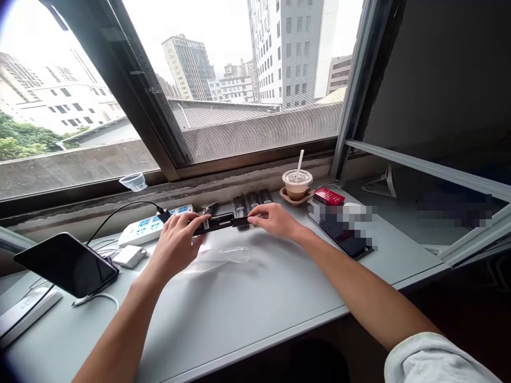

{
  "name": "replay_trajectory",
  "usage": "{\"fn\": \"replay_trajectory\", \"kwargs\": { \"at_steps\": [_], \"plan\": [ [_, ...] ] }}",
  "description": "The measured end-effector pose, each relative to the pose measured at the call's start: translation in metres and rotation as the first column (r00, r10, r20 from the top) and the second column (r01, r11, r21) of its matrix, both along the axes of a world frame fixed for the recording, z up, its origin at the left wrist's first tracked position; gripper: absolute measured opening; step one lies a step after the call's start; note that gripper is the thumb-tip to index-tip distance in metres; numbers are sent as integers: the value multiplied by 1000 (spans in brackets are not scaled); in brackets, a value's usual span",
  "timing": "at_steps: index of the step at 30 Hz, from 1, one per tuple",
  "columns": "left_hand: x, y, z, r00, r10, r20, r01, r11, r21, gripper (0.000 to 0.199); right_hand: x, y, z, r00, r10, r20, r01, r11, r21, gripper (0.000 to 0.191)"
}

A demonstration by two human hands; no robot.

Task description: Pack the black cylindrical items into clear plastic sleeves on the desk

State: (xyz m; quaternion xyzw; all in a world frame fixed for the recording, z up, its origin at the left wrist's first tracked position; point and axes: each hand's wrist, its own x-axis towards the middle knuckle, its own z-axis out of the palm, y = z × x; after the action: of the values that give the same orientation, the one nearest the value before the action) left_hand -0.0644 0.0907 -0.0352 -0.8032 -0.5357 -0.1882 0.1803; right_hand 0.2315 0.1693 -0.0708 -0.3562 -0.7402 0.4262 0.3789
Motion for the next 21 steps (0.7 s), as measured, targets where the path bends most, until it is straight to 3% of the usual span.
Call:
{"fn": "replay_trajectory", "kwargs": {
  "at_steps": [4, 9, 13, 21],
  "plan": [
    [-18, 2, 0, 998, 52, 28, -49, 994, -93, 45, 2, 6, -8, 995, 52, -86, -46, 997, 67, 23],
    [-22, 3, -3, 998, -7, 66, 18, 986, -166, 46, 2, 8, -13, 999, 40, -15, -36, 979, 200, 16],
    [-20, 3, -3, 997, -30, 68, 41, 987, -154, 45, 1, 7, -10, 998, 55, -33, -46, 973, 227, 16],
    [-19, 4, -3, 994, -36, 103, 51, 988, -148, 44, 0, 5, -8, 1000, 13, -22, -8, 968, 251, 50]
  ]
}}
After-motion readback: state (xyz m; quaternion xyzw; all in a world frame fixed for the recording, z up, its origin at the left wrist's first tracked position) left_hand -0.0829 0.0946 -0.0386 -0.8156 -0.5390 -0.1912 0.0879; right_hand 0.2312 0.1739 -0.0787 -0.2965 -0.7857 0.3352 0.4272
